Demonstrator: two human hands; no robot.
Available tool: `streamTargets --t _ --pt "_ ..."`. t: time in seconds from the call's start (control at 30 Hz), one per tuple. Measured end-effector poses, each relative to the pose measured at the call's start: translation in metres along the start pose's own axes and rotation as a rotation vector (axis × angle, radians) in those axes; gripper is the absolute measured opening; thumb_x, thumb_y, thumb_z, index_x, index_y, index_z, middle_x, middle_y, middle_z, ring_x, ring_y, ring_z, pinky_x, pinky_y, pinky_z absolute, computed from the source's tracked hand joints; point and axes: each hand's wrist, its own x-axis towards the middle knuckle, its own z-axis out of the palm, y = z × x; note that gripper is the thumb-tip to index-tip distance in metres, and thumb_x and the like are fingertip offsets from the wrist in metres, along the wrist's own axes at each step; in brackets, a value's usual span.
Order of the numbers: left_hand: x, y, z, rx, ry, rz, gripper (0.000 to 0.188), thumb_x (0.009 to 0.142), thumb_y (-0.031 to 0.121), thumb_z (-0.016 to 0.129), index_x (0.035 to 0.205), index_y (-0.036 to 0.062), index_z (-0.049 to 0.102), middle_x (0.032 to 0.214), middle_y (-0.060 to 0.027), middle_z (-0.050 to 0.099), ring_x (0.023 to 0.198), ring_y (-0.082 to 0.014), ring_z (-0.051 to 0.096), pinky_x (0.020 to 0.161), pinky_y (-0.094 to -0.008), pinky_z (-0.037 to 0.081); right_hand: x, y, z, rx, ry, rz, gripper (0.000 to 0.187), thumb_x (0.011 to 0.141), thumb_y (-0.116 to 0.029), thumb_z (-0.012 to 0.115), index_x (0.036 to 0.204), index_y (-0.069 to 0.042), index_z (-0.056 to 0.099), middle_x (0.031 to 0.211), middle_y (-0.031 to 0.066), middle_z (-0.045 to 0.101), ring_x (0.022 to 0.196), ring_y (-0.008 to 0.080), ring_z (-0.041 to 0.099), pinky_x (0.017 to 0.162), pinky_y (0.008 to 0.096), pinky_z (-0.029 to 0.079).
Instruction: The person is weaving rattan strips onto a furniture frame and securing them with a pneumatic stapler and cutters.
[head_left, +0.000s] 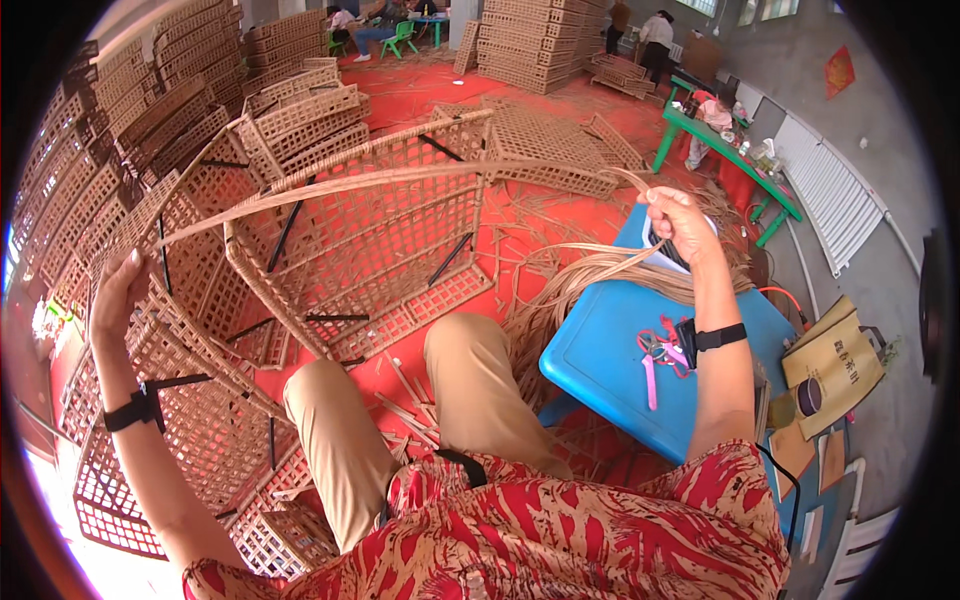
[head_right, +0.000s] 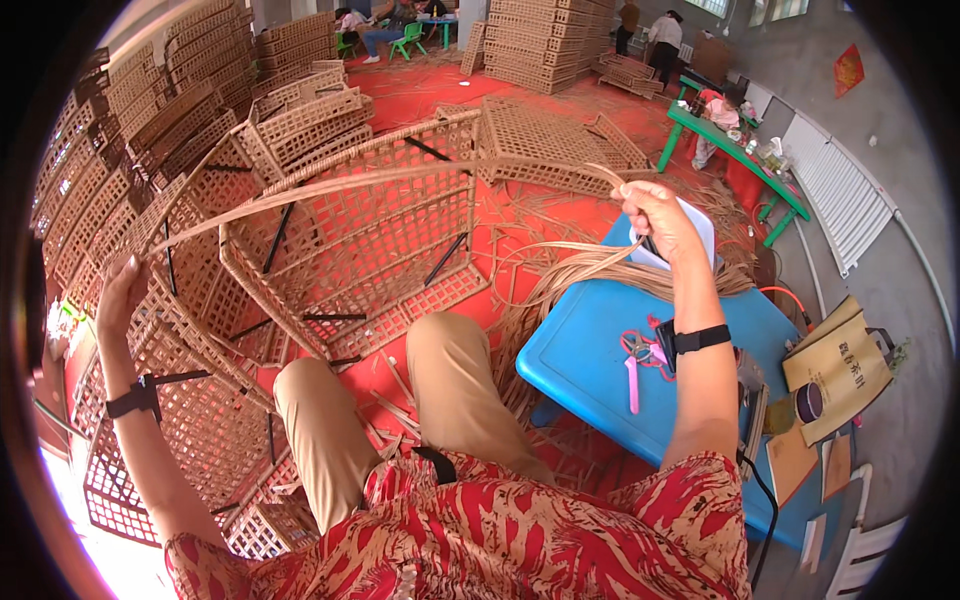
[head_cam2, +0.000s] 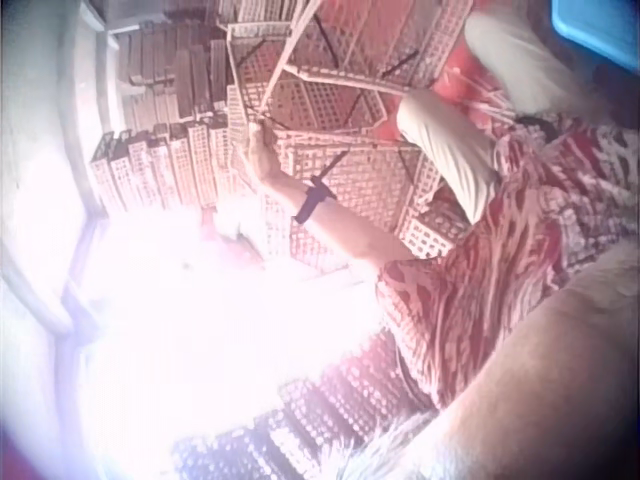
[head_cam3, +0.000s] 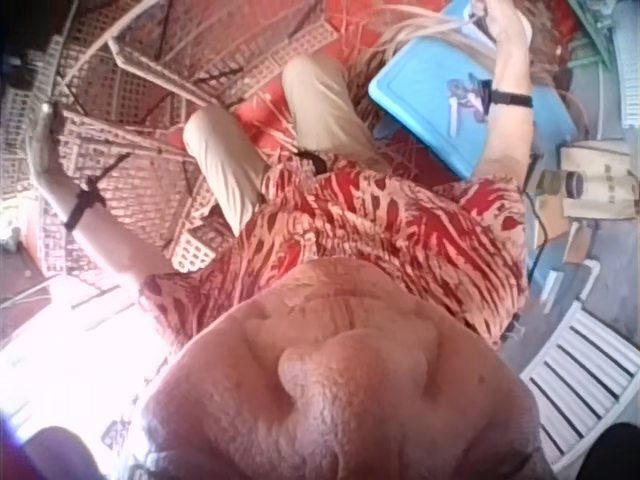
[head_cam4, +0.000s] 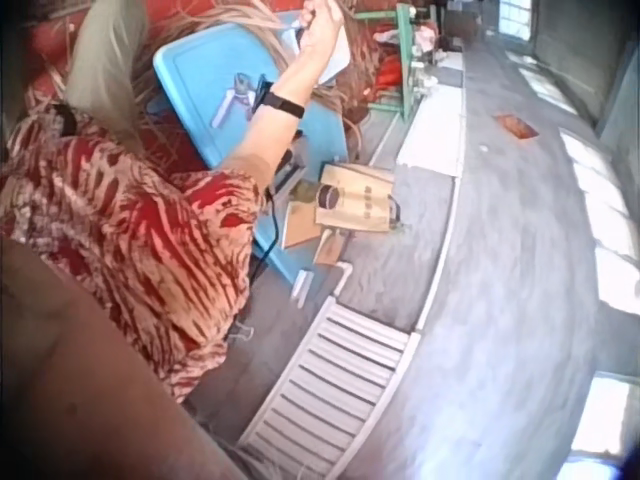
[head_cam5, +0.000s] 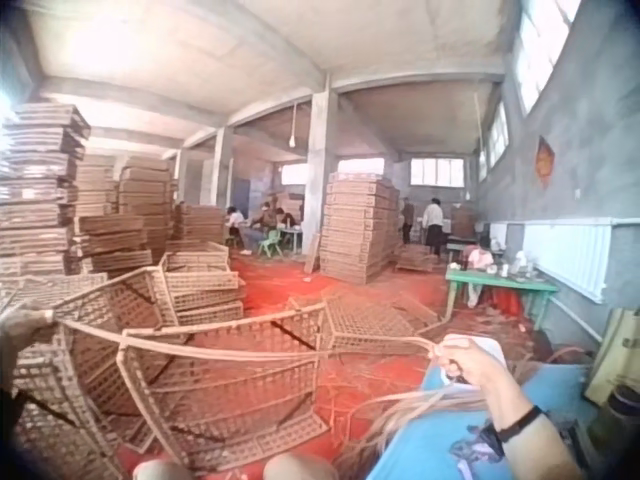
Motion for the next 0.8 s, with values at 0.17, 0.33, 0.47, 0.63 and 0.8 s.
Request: streamTargets --t 0.17,0.33,0.47,0.63,0.8 --pt "-0.022 0.008 0.0 0.247 0.004 -0.063 0.026 0.089 0.025 0.063 0.071 0.0063 0.062 0.051 0.0062 0.042 0.045 -0.0037 0.035 0.043 -0.0216 0.025 -0.003 -0.008 0.0 0.023 -0.013 -0.066 0.022 0.09 -0.016 0.062 0.103 0.002 0.062 0.062 -0.0071 0.044 0.047 0.0014 0.035 0.042 0.0175 0.025" --pt "-0.021 0.001 0.014 0.587 -0.01 -0.242 0.017 0.083 0.015 0.068 0.071 0.0031 0.065 0.054 0.0033 0.051 0.049 -0.0056 0.046 0.045 -0.0239 0.035 -0.005 0.001 -0.011 0.096 0.006 0.02 0.018 0.086 -0.02 0.069 0.097 -0.008 0.062 0.064 -0.0059 0.047 0.048 0.0021 0.035 0.043 0.0174 0.025" --pt "-0.023 0.003 0.022 0.361 0.0 -0.134 0.012 0.086 0.012 0.063 0.08 0.0017 0.066 0.062 0.0021 0.055 0.055 -0.0066 0.05 0.05 -0.0232 0.039 -0.013 0.0 -0.006 0.131 0.054 0.044 0.02 0.089 -0.018 0.065 0.102 -0.002 0.062 0.068 0.0014 0.054 0.054 0.0112 0.05 0.049 0.0234 0.039" --pt "-0.037 0.044 0.052 0.539 0.019 0.101 0.011 0.083 0.007 0.061 0.087 -0.0017 0.067 0.069 -0.0026 0.057 0.061 -0.0112 0.054 0.058 -0.0284 0.044 -0.007 -0.01 0.007 0.186 0.069 -0.039 0.024 0.093 -0.02 0.061 0.108 -0.001 0.063 0.085 0.0034 0.064 0.078 0.0152 0.063 0.072 0.028 0.051" --pt "-0.057 0.129 0.135 0.688 -0.124 0.474 0.01 0.079 0.003 0.064 0.087 0.0004 0.069 0.075 -0.0086 0.057 0.067 -0.0197 0.057 0.062 -0.0309 0.046 0.008 -0.019 0.044 0.168 -0.017 -0.132 0.027 0.094 -0.017 0.059 0.114 0.0 0.062 0.084 0.0009 0.062 0.076 0.0126 0.06 0.07 0.0251 0.05"
